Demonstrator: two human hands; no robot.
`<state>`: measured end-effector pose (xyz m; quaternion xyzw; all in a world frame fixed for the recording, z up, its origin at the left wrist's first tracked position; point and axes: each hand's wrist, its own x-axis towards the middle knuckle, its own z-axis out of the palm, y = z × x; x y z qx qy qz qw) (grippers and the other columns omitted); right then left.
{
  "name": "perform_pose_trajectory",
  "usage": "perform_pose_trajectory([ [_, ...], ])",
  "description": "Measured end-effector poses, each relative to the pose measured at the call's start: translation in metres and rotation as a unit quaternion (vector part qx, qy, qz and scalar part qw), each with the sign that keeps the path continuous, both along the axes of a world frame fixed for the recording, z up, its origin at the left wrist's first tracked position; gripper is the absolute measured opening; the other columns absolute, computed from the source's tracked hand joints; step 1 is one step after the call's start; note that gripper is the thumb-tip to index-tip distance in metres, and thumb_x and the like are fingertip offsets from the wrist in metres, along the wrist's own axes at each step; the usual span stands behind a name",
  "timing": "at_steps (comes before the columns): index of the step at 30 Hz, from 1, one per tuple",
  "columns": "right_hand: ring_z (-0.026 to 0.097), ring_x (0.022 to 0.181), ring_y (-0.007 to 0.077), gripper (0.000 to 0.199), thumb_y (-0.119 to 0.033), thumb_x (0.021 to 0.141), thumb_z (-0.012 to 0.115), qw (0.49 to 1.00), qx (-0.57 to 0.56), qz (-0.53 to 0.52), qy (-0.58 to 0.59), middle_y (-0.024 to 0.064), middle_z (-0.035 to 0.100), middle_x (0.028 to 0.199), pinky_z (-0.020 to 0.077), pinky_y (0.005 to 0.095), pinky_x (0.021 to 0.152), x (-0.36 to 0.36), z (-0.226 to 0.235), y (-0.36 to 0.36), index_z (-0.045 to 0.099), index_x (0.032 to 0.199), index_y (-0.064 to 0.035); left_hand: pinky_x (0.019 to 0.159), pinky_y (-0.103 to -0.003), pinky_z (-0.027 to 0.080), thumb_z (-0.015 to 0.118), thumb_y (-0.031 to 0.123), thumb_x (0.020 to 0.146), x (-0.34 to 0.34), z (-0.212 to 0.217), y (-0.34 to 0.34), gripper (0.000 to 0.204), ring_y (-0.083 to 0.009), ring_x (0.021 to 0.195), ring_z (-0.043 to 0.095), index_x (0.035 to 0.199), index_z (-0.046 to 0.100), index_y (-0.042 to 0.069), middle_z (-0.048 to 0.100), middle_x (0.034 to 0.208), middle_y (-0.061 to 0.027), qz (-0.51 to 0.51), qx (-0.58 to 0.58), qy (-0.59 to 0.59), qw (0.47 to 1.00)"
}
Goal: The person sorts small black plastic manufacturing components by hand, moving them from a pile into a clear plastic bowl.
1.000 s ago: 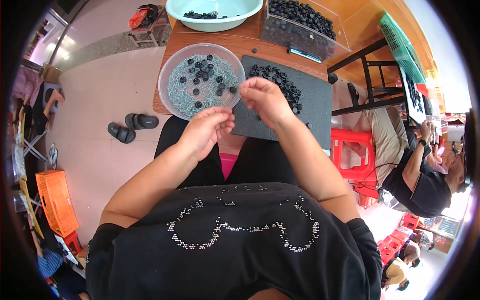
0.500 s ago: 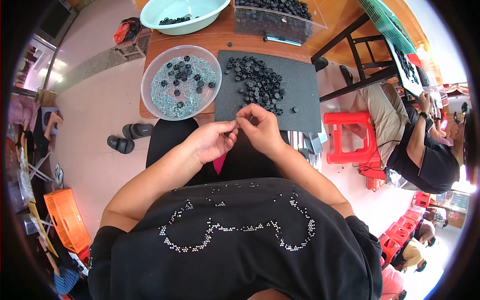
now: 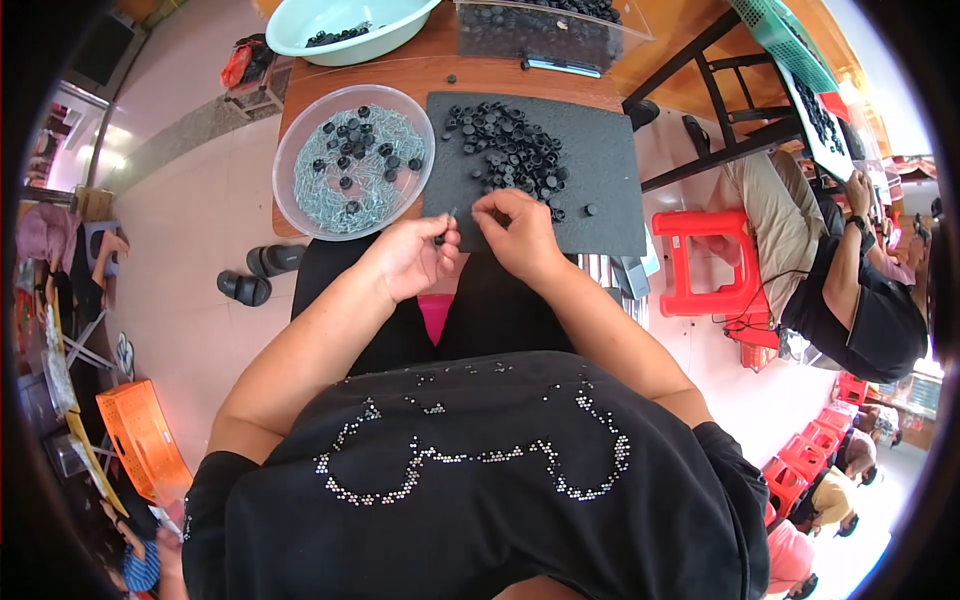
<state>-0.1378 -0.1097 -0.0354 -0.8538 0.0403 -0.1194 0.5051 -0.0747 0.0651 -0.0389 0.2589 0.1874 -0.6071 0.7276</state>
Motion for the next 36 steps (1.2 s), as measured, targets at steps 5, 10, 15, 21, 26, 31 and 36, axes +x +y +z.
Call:
perform_pose_trajectory([
  [5, 0.058, 0.08, 0.0313, 0.015, -0.001, 0.068, 0.068, 0.965, -0.165, 0.007, -0.205, 0.013, 0.063, 0.085, 0.0475, 0.037, 0.069, 0.012, -0.004, -0.001, 0.065, 0.082, -0.0003, 0.058, -0.023, 0.046, 0.051, 0.016, 0.092, -0.002, 0.002, -0.001, 0.01, -0.0118, 0.068, 0.053, 0.09, 0.054, 0.007, 0.055, 0.079, -0.0021, 0.071, 0.108, -0.126, 0.984],
  [10, 0.057, 0.078, 0.0314, 0.015, -0.002, 0.067, 0.069, 0.978, -0.127, 0.059, -0.153, 0.0126, 0.063, 0.083, 0.0472, 0.0375, 0.068, -0.008, 0.013, 0.01, 0.065, 0.082, -0.0009, 0.058, -0.024, 0.046, 0.05, 0.016, 0.092, -0.012, 0.007, -0.007, 0.012, -0.013, 0.069, 0.054, 0.092, 0.055, 0.006, 0.056, 0.08, -0.0027, 0.071, 0.112, -0.132, 0.982],
  [15, 0.058, 0.075, 0.0314, 0.012, -0.003, 0.069, 0.068, 0.984, -0.112, 0.076, -0.112, 0.0122, 0.063, 0.077, 0.0474, 0.037, 0.068, -0.007, 0.009, 0.003, 0.065, 0.08, -0.0022, 0.057, -0.024, 0.045, 0.049, 0.016, 0.091, -0.011, 0.012, -0.017, 0.014, -0.0121, 0.068, 0.053, 0.094, 0.057, 0.005, 0.055, 0.077, -0.002, 0.014, 0.135, -0.207, 0.969],
  [21, 0.055, 0.069, 0.0061, 0.006, -0.006, 0.082, 0.064, 0.981, 0.164, -0.098, 0.031, -0.0007, 0.062, 0.073, 0.0452, 0.0219, 0.061, 0.005, 0.016, -0.033, 0.066, 0.081, 0.0005, 0.061, -0.032, 0.048, 0.053, 0.014, 0.087, 0.022, 0.011, -0.049, 0.013, -0.022, 0.072, 0.06, 0.096, 0.059, 0.006, 0.059, 0.081, -0.0095, -0.059, 0.302, -0.62, 0.722],
  [26, 0.051, 0.064, 0.0033, 0.009, -0.014, 0.084, 0.064, 0.949, 0.278, -0.144, 0.021, -0.002, 0.063, 0.074, 0.0385, 0.0187, 0.056, 0.007, 0.02, -0.048, 0.066, 0.083, -0.0051, 0.076, -0.044, 0.049, 0.057, 0.016, 0.084, 0.04, 0.009, -0.078, 0.018, -0.0367, 0.089, 0.059, 0.098, 0.057, 0.005, 0.058, 0.098, -0.018, -0.257, 0.416, -0.804, 0.339],
  [31, 0.051, 0.065, 0.0029, 0.01, -0.016, 0.084, 0.064, 0.947, 0.29, -0.14, 0.019, -0.0025, 0.062, 0.074, 0.0378, 0.0185, 0.056, 0.008, 0.025, -0.046, 0.066, 0.083, -0.0065, 0.074, -0.04, 0.05, 0.059, 0.017, 0.085, 0.042, 0.015, -0.081, 0.018, -0.0304, 0.088, 0.061, 0.097, 0.059, 0.005, 0.059, 0.097, -0.0137, -0.219, 0.429, -0.812, 0.328],
  [36, 0.05, 0.064, 0.0019, 0.006, -0.007, 0.084, 0.064, 0.936, 0.333, -0.11, -0.021, -0.0036, 0.059, 0.07, 0.0394, 0.018, 0.057, 0.005, 0.041, -0.033, 0.064, 0.083, -0.0017, 0.059, -0.023, 0.048, 0.064, 0.019, 0.085, 0.034, 0.035, -0.055, 0.023, -0.0112, 0.069, 0.058, 0.101, 0.059, 0.003, 0.061, 0.081, -0.0023, -0.037, 0.207, -0.45, 0.868],
])
